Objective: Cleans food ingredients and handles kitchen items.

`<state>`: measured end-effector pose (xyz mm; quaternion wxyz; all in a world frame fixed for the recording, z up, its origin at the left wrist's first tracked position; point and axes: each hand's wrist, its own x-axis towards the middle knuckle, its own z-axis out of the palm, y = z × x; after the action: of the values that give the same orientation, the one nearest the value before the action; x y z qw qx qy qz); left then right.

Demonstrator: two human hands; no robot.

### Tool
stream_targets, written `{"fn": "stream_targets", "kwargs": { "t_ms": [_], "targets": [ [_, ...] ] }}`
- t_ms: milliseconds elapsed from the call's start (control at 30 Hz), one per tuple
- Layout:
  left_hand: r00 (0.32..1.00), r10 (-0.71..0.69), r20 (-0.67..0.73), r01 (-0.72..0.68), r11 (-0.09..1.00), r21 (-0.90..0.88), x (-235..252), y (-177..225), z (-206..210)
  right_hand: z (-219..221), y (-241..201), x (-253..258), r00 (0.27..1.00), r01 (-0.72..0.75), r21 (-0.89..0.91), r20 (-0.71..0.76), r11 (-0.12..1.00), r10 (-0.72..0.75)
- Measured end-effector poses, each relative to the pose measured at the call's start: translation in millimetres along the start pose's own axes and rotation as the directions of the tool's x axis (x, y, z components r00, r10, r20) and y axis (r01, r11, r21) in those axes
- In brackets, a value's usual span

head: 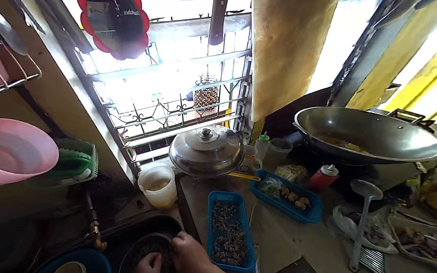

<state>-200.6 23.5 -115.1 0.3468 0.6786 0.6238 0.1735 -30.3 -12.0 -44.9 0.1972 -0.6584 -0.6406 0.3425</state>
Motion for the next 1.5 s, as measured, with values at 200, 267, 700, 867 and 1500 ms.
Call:
{"fn": "stream_targets", "kwargs": {
  "t_ms": [200,267,700,867,1500],
  "targets": [
    [0.963,0.215,0.164,-0.195,0.972,-0.128,9,91,77,-55,60,-9,0.957,-0.217,0.013,-0.194,0.976,0.216],
    [0.953,0.180,0.243,-0.180,0.983,-0.026,14,112,93,-65,84,-5,0.927,-0.311,-0.037,-0.234,0.950,0.294],
    [0.778,0.534,-0.331,-0.517,0.844,0.145,-13,94,128,-38,112,-33,0.700,-0.050,-0.349,-0.680,0.936,-0.216],
    [0.674,0.599,-0.433,-0.590,0.789,0.173,0,88,139,-35,114,-34,0.619,-0.021,-0.407,-0.723,0.913,-0.309],
    [0.850,0.452,-0.272,-0.451,0.890,0.068,9,103,130,-44,112,13,0.881,0.054,-0.476,-0.391,0.878,-0.267]
  ]
}}
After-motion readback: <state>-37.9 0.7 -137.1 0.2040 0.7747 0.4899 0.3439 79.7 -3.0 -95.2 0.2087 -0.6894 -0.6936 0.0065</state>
